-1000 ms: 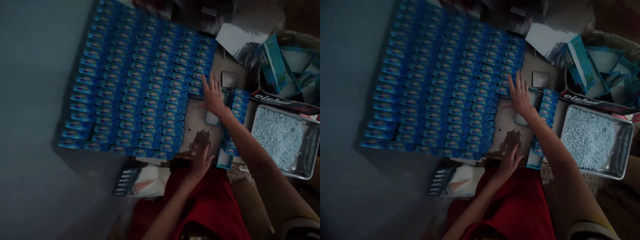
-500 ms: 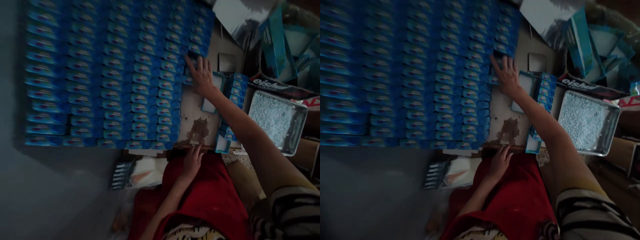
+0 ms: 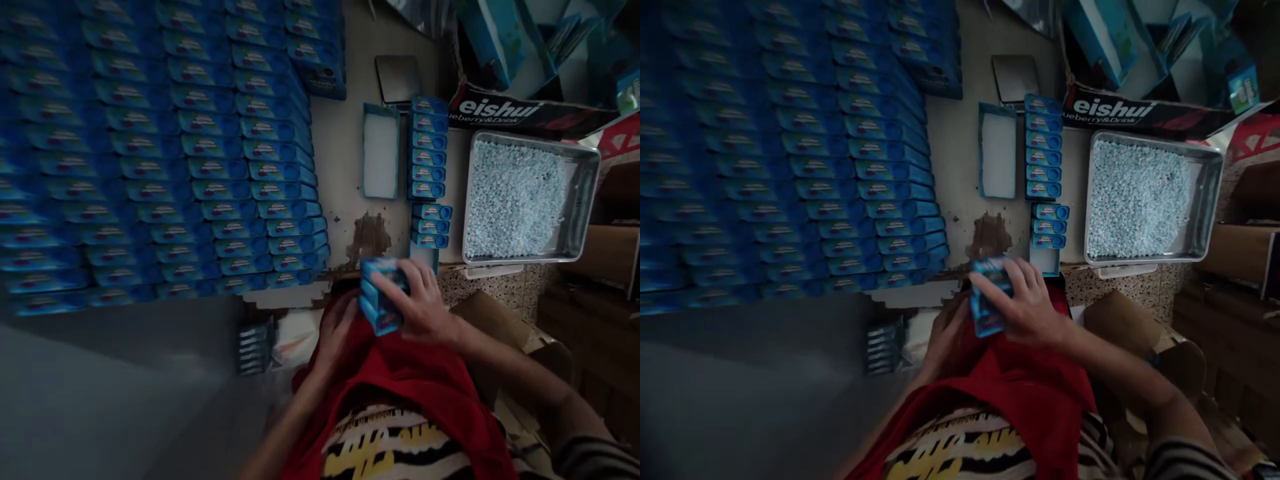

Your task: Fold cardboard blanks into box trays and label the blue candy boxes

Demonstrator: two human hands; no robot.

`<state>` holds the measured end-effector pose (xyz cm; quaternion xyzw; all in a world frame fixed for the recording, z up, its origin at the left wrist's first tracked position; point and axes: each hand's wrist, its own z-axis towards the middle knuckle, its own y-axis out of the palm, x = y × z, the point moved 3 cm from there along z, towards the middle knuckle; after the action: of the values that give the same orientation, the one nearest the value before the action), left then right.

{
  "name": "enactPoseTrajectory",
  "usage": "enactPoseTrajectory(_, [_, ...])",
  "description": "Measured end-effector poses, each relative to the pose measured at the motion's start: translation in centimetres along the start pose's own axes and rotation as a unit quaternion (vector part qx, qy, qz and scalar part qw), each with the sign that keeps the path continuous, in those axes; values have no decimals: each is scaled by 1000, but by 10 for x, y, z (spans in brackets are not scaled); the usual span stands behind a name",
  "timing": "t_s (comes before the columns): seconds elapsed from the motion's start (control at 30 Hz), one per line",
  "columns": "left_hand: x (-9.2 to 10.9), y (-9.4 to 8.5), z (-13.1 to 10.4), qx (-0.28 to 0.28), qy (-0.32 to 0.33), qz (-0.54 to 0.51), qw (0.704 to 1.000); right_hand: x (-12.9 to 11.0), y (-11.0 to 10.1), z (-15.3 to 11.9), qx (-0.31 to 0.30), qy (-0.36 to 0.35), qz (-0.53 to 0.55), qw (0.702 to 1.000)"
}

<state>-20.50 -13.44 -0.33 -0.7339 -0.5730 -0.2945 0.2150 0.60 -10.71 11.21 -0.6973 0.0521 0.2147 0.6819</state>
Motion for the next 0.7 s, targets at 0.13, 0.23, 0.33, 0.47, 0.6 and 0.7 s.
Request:
enactPoseTrajectory(0.13, [16, 37, -9, -117, 64, 20, 991, 22, 26, -86, 96, 0, -75, 993])
enactPoseTrajectory(0.23, [14, 75, -4, -218, 200, 116, 948, 56, 44, -101, 144, 24, -117, 982])
enactPoseTrajectory(0.33, [0, 99, 6, -216, 302, 206, 906, 78, 59, -104, 156, 21, -138, 978])
enactPoseTrajectory(0.47, [-13, 120, 16, -151, 353, 266, 884, 88, 66, -112, 167, 15, -130, 977])
enactPoseTrajectory(0.6, [-13, 138, 17, -136, 381, 268, 874, 96, 62, -119, 151, 9, -140, 979])
enactPoseTrajectory(0.7, [-13, 140, 15, -116, 384, 268, 876, 97, 62, -118, 121, -2, -142, 982])
